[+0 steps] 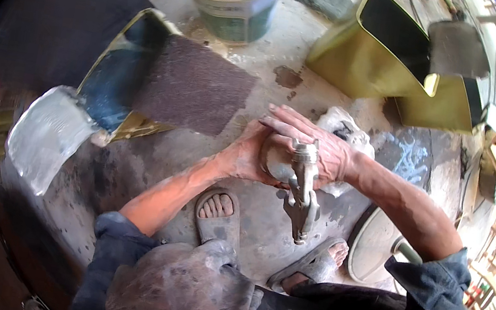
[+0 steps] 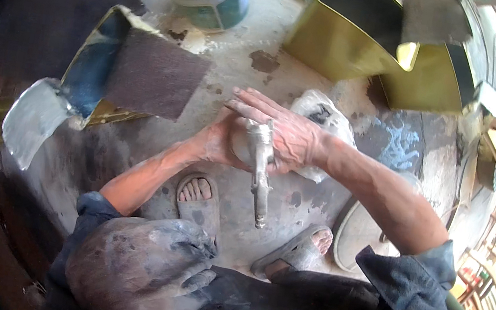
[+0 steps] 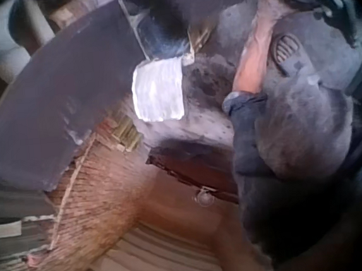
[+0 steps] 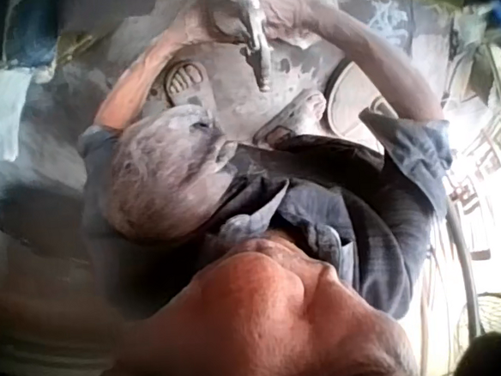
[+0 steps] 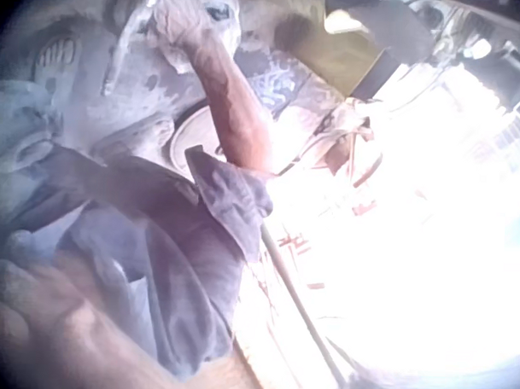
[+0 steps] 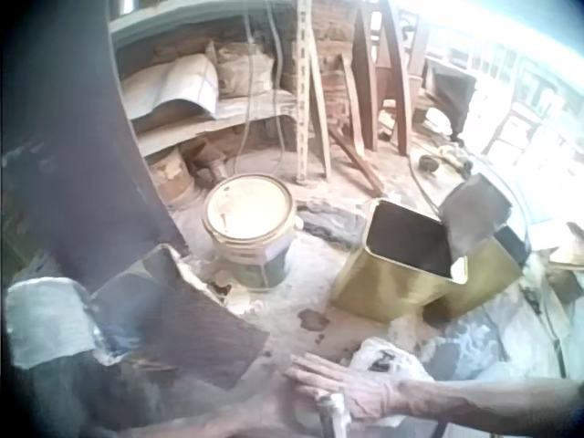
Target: The person applies a finish to wooden bed frame components using a spray gun and then prepares a mixture in a metal container by pouring from various cans and stirring with a piece of sandpaper.
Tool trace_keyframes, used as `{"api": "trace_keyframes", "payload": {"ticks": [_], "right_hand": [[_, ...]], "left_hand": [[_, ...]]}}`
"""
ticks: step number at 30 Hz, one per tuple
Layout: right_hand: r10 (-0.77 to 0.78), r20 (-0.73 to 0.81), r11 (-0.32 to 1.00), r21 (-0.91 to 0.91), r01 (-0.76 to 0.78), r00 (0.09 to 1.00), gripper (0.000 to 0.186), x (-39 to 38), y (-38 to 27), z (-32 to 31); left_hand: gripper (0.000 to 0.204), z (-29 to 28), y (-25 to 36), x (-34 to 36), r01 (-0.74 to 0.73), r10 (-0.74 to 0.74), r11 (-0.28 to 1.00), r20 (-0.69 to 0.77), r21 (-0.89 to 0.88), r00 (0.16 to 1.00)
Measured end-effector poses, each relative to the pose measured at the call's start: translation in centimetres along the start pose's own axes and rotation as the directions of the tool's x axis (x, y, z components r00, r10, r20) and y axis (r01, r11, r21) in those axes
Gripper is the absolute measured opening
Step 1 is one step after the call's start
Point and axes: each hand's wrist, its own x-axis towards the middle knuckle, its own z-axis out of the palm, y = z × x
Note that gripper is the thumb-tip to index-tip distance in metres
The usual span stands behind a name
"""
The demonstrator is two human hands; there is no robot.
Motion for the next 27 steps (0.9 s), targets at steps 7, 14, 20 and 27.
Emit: {"api": "trace_keyframes", "payload": {"ticks": [7,14,20,27], "right_hand": [[0.281,-0.308,0.950,-0.047,-0.310,0.909,0.088,-2.3,-1.9,4.3],[0.299,-0.495,0.901,-0.137,-0.412,0.816,0.094,-2.3,-2.3,4.7],[0.386,-0.118,0.860,-0.314,-0.403,0.915,0.086,-4.6,-8.6,-0.2],[0.655,-0.012,0.669,-0.455,-0.588,0.755,0.044,-12.3,-6.9,-2.5]], "left_hand": [[0.111,0.8,-1.1,-0.5,-0.056,0.083,0.945,-0.072,0.321,0.994],[0.091,0.5,-1.5,0.7,-0.103,0.161,0.898,-0.102,0.427,0.982],[0.084,0.8,4.8,-5.8,0.255,-0.176,0.890,-0.231,0.379,0.957],[0.055,-4.1,7.2,-0.1,0.358,-0.418,0.899,-0.255,-0.251,0.872]]}}
